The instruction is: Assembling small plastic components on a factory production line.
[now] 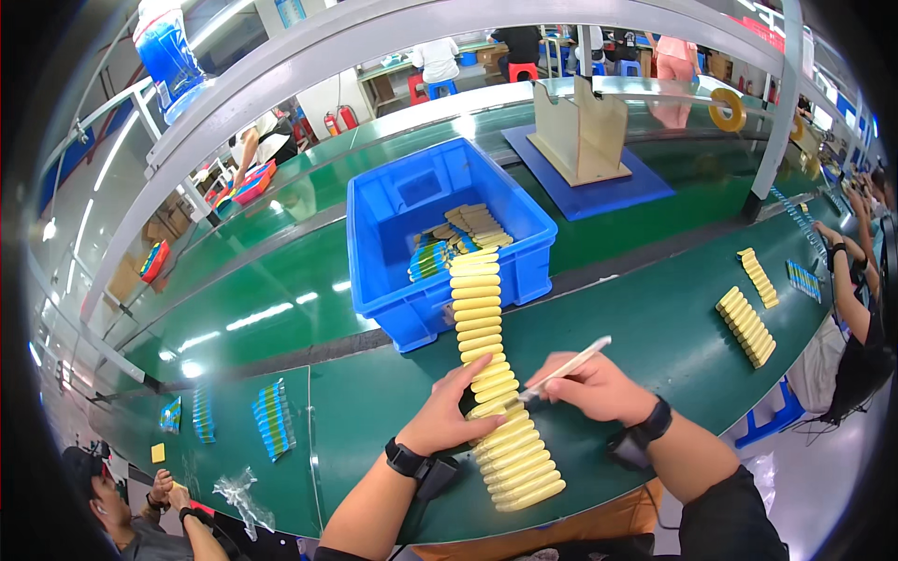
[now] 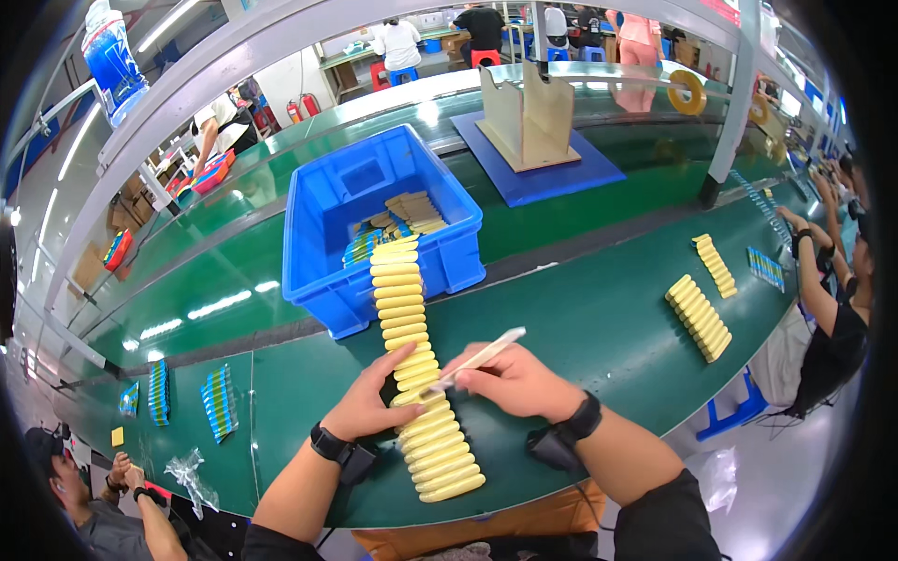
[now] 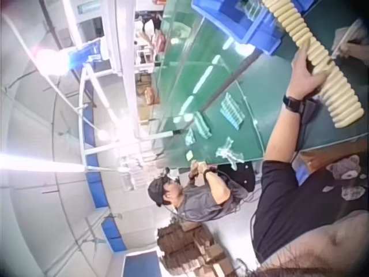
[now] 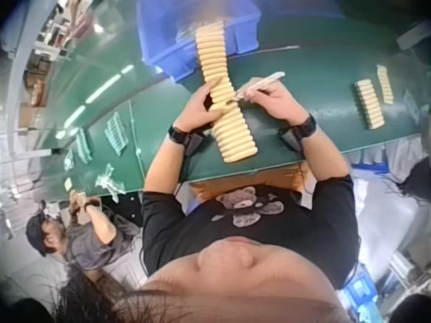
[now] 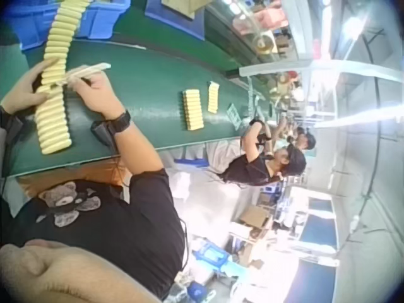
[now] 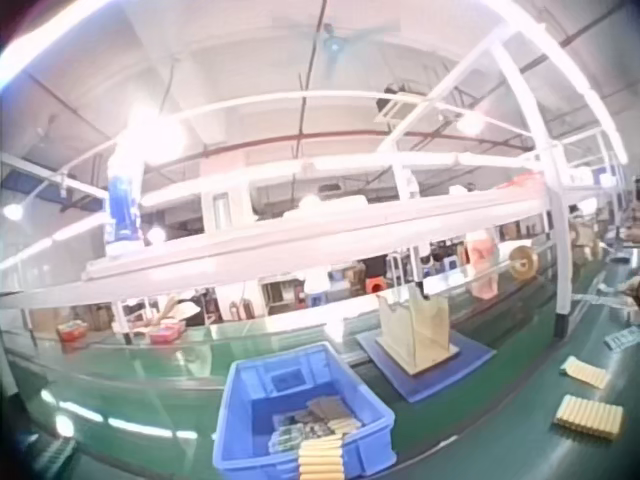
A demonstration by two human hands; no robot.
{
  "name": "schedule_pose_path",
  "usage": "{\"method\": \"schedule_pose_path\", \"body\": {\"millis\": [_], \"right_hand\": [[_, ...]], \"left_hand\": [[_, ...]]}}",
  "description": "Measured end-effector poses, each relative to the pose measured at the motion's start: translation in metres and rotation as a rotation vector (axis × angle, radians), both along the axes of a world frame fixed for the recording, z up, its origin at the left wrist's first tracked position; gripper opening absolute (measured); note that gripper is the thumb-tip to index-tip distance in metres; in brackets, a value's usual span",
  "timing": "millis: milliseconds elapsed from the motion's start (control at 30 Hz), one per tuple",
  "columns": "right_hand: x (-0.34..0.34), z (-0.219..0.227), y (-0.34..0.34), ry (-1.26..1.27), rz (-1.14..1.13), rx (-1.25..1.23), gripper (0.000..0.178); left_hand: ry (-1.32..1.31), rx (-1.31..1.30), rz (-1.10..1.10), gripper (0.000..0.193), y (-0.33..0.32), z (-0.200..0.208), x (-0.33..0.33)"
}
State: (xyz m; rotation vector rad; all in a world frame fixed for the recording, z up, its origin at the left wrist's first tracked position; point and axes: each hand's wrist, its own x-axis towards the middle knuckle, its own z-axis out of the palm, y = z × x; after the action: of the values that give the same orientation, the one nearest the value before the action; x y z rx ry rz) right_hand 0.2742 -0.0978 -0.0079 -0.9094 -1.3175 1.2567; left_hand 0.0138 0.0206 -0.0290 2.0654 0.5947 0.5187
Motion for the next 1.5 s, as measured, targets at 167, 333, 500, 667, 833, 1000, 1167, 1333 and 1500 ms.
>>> {"method": "schedule_pose_path", "body": {"millis": [167,333,500,667,833,1000,1167,1333,1500], "right_hand": [[-0.032,0.006,0.009,-0.591,-0.058,0.458,0.03],[-0.023,0.015,0.008,-0.744,-0.085,0.488,0.025],[0.0,0.014,0.005,-0.633,-0.284,0.327,0.019],[-0.006,0.011,-0.004,-0.158,-0.196,0.249,0.016],[-0.022,0.022,-0.018,-0.038,0.094,-0.08,0.02],[-0.014,0.03,-0.026,-0.029,0.484,-0.368,0.027],[-0.024,0.03,-0.033,-0.107,0.818,-0.43,0.034],[-0.015,0.035,-0.028,-0.189,0.734,-0.544,0.033],[-0.012,0.026,-0.023,-0.221,0.756,-0.532,0.033]], "left_hand": [[-0.013,0.06,-0.005,0.097,-0.001,0.003,0.0],[-0.016,0.043,-0.002,0.1,-0.003,0.004,-0.001],[-0.056,-0.102,0.028,0.095,-0.006,0.008,-0.004],[-0.401,-0.354,-0.105,0.081,-0.017,0.021,-0.008],[-0.322,-0.117,-0.291,0.088,-0.041,0.041,-0.006],[-0.477,-0.51,-0.175,0.104,-0.048,0.049,0.004],[-0.473,-0.683,-0.175,0.085,-0.032,0.044,-0.001],[-0.147,-0.12,-0.033,0.083,-0.017,0.021,-0.01],[0.034,0.069,0.032,0.084,-0.014,0.011,-0.01]]}}
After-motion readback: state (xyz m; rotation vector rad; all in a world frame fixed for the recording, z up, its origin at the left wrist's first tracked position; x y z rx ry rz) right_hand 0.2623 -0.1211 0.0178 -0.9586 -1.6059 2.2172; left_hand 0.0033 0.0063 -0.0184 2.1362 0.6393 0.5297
